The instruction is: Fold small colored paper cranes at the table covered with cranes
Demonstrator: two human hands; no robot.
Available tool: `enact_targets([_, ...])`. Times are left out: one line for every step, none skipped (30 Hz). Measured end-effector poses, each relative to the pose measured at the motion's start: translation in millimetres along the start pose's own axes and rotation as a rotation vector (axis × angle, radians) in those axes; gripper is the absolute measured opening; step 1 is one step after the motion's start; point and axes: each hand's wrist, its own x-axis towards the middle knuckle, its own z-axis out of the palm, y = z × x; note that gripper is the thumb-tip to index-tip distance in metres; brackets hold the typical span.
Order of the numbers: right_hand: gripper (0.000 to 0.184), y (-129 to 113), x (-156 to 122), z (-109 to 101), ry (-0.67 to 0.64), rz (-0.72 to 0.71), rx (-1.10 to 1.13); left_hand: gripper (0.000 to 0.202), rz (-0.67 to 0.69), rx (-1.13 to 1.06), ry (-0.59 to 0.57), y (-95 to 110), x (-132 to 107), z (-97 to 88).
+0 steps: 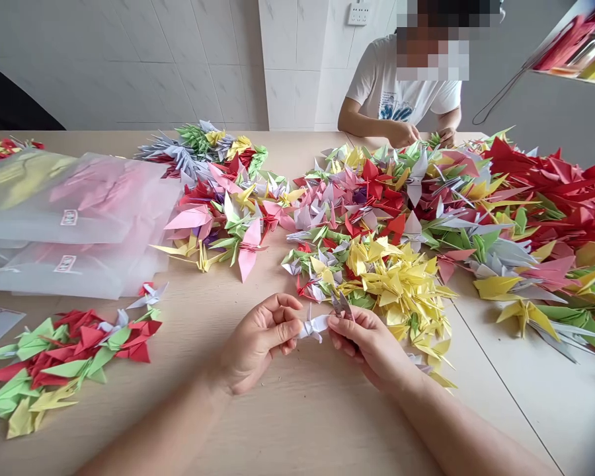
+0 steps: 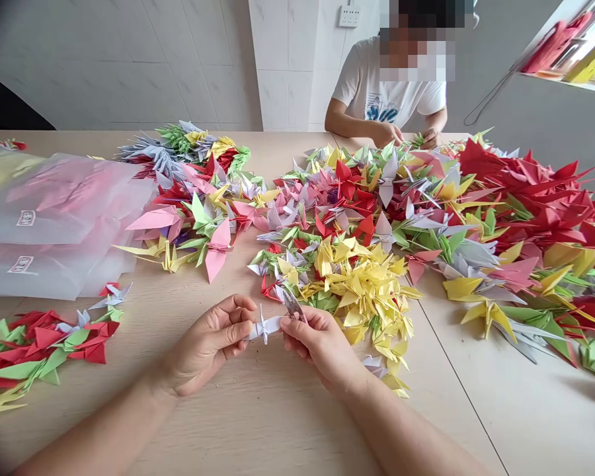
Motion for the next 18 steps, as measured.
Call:
enact_targets([0.033, -0.3, -0.2, 0.2, 0.003, 0.004, -0.003, 0.021, -0.004, -0.002, -0.002, -0.2, 0.1, -0.1])
enact_targets([0.034, -0.7, -0.3, 0.3, 0.005, 0.007, -0.004, 0.021, -0.007, -0.005, -0.005, -0.5, 0.3, -0.1])
enact_targets([0.035, -1.0, -0.4, 0.4, 0.008, 0.011, -0.005, 0.02, -0.009, -0.01, -0.006, -0.8, 0.4, 0.0])
enact_targets([0.035, -1.3, -0.4, 0.5, 0.013, 0.014, -0.004, 0.02, -0.008, -0.014, -0.006, -1.1, 0.5, 0.0])
enact_targets([0.035, -1.5, -0.4, 0.6, 0.017, 0.017, -0.003, 0.021, -0.007, -0.017, -0.004, -1.3, 0.5, 0.0])
enact_targets([0.036, -1.6, -0.3, 0.7, 0.02, 0.021, -0.002, 0.021, -0.005, -0.02, 0.001, -1.4, 0.5, 0.0])
enact_targets([0.036, -1.5, -0.3, 0.8, 0.024, 0.023, -0.002, 0.021, -0.005, -0.021, 0.003, -1.5, 0.5, -0.1])
enact_targets([0.036, -1.5, -0.3, 1.0, 0.027, 0.023, -0.002, 0.022, -0.006, -0.022, 0.004, -1.5, 0.5, -0.3])
enact_targets([0.036, -1.4, -0.3, 1.1, 0.029, 0.023, -0.001, 0.022, -0.008, -0.023, 0.004, -1.5, 0.5, -0.7])
enact_targets([0.036, -1.4, -0.4, 1.2, 0.029, 0.022, 0.002, 0.022, -0.009, -0.023, 0.003, -1.5, 0.5, -1.1])
enact_targets([0.036, -1.4, -0.5, 1.3, 0.028, 0.021, 0.007, 0.021, -0.01, -0.021, 0.0, -1.5, 0.5, -1.6])
enact_targets([0.036, -1.6, -0.6, 1.4, 0.029, 0.021, 0.013, 0.021, -0.01, -0.018, -0.003, -1.6, 0.6, -2.2])
enact_targets([0.035, -1.9, -0.7, 1.4, 0.031, 0.02, 0.021, 0.02, -0.01, -0.014, -0.006, -1.7, 0.7, -2.7])
enact_targets([0.035, -2.3, -0.8, 1.3, 0.033, 0.021, 0.03, 0.02, -0.009, -0.011, -0.007, -1.9, 0.9, -3.3])
enact_targets([0.035, -2.7, -0.8, 1.2, 0.037, 0.021, 0.04, 0.02, -0.008, -0.009, -0.009, -2.1, 1.2, -3.8])
enact_targets([0.035, -3.1, -0.7, 1.0, 0.041, 0.022, 0.05, 0.02, -0.007, -0.006, -0.011, -2.2, 1.6, -4.3])
enact_targets([0.035, -3.3, -0.6, 0.7, 0.043, 0.023, 0.059, 0.019, -0.006, -0.003, -0.012, -2.4, 1.9, -4.6])
enact_targets([0.035, -3.4, -0.5, 0.4, 0.042, 0.023, 0.067, 0.019, -0.003, 0.0, -0.012, -2.5, 2.2, -4.7])
